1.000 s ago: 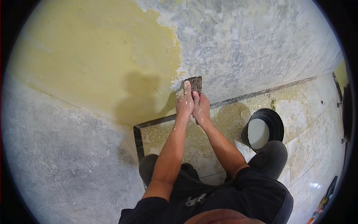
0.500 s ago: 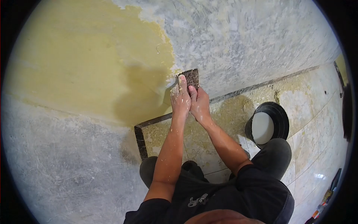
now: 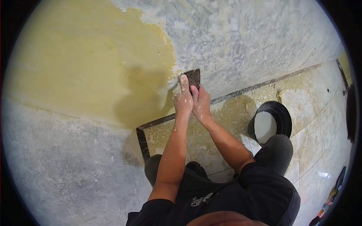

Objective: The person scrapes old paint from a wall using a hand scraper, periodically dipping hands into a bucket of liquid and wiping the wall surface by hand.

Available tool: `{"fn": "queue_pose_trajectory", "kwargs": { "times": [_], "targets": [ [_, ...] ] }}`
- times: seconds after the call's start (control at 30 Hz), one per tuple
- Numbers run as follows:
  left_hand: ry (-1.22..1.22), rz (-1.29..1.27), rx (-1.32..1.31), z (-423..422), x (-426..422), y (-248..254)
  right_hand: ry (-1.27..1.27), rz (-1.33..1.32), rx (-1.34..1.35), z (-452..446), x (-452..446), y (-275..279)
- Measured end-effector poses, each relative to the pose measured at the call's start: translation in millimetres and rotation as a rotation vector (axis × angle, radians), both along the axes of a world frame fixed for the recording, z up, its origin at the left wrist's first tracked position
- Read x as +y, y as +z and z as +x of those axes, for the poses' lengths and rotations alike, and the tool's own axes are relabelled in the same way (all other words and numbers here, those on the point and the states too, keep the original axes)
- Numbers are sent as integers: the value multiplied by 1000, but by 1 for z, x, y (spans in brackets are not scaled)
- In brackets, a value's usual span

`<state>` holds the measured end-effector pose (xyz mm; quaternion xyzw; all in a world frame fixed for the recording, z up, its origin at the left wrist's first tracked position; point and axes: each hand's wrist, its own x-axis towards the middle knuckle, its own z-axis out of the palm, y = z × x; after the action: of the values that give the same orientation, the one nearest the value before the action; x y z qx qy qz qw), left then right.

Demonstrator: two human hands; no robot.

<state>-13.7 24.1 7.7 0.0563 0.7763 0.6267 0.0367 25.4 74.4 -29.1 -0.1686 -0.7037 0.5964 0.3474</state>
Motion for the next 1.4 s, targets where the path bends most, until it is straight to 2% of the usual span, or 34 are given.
{"fn": "queue_pose_trajectory", "kwargs": {
  "times": [0.07,0.1,0.13,0.2,0.27,0.33,0.37,0.4,0.47,0.53,0.6,0.63,0.67,0.73,0.8,0.83,0.9,0.93,1.0,1.03,1.07,1.13,1.2,1.27,1.3,1.33,1.4],
  "targets": [
    [-16,-145,-1,-3,-1,-15,9,16,12,6,3,5],
    [2,-47,50,-4,1,-12,11,21,10,7,3,9],
    [3,-59,45,-3,1,0,13,9,6,4,6,16],
    [-29,124,-192,1,1,16,70,42,-16,1,12,26],
    [-8,165,-95,0,4,4,20,52,-7,5,5,22],
    [43,-11,52,6,-1,1,-2,12,-119,6,-4,13],
    [3,11,-105,5,-5,-1,-3,15,-106,2,-3,9],
    [4,17,-95,0,-2,7,10,34,-56,3,1,23],
    [-5,257,-114,-3,1,13,24,43,-28,6,4,35],
    [-12,233,-133,2,0,11,67,37,-15,5,7,39],
    [78,61,95,3,0,3,52,16,-32,4,1,12],
    [40,68,-44,7,-3,10,44,-11,-56,3,-3,13],
    [41,73,-37,4,-4,19,45,-5,-49,-1,-3,15],
    [7,166,69,-2,-2,39,28,68,81,-4,2,46],
    [-24,225,43,-4,-1,49,93,57,23,-1,10,65],
    [-2,174,62,-1,-3,47,158,42,-30,0,11,71],
    [73,-7,198,-7,-1,29,99,39,-51,4,6,51],
    [69,1,211,-3,-1,32,44,23,-85,4,2,37],
    [7,3,-45,-1,-2,41,59,-64,44,-2,0,40],
    [85,135,81,-2,5,52,48,41,71,-6,5,57],
    [85,138,80,-5,6,61,34,139,84,-5,8,69],
    [-65,178,-68,1,2,90,67,123,46,2,12,87],
    [3,160,49,-13,7,50,97,133,42,3,13,88],
    [104,51,65,-15,11,8,89,41,-94,10,9,47],
    [190,-40,224,-5,14,15,105,6,-30,3,10,27],
    [196,-35,226,-4,10,28,110,12,-27,5,9,42],
    [-69,100,-76,-9,4,55,122,3,-40,3,12,71]
  ]
}}
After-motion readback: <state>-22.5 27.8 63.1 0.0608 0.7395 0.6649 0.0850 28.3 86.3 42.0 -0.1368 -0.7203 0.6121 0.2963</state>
